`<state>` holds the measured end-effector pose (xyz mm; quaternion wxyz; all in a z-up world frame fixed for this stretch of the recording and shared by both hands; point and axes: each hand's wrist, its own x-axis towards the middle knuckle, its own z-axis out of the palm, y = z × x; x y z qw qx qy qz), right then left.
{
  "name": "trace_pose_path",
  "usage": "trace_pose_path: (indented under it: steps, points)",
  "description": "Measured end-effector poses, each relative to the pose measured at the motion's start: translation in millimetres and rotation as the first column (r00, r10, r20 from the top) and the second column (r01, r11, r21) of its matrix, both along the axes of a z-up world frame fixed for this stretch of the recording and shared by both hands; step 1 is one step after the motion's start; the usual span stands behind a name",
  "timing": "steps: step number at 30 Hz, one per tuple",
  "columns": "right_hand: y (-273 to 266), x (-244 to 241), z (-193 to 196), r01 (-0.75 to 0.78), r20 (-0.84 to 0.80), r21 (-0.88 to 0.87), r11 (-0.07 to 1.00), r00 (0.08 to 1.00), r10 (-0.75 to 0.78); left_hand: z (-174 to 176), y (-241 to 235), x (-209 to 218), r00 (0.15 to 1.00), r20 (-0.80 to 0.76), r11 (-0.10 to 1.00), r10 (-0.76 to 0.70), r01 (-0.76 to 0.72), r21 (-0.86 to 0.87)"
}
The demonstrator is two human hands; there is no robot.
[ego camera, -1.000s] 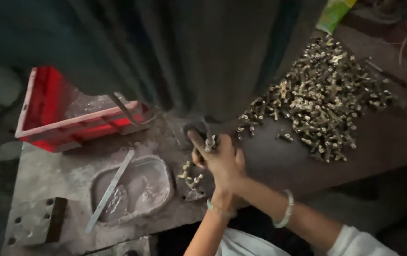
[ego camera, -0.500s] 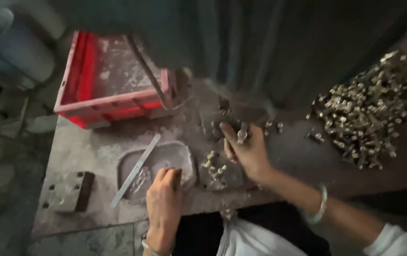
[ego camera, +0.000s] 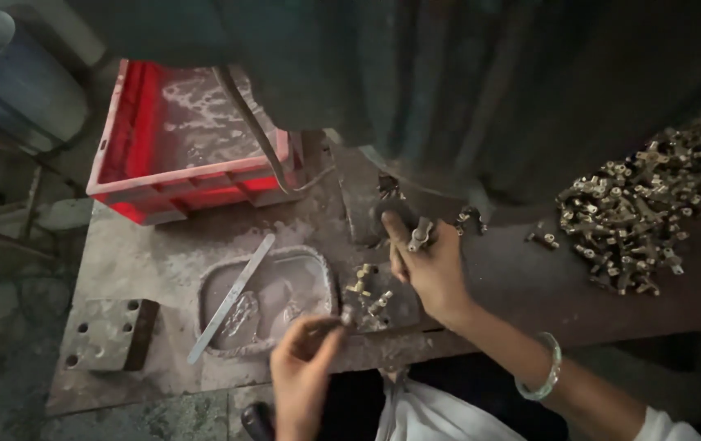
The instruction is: The person picks small metal castings from a pile on the workbench, dips them one at a time into a tray of slurry, and places them onto a fixture under an overhead machine, repeating the cycle and setting finished pieces aside.
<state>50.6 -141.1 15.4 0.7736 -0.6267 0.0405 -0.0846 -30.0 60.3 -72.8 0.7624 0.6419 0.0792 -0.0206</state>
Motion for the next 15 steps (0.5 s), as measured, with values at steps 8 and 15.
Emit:
trace_pose_path:
  steps: [8, 15]
  points:
    - [-4, 2, 0, -0.065, 0.013, -0.066, 0.996, 0.998, 0.066, 18, -44, -11, 0.942, 0.333, 0.795, -0.044, -0.169, 0.582]
    - [-9, -1, 5, -0.061, -0.022, -0.06, 0.996, 0.998, 0.059, 9, -48, -7, 0.931, 0.344, 0.758, -0.124, -0.135, 0.638]
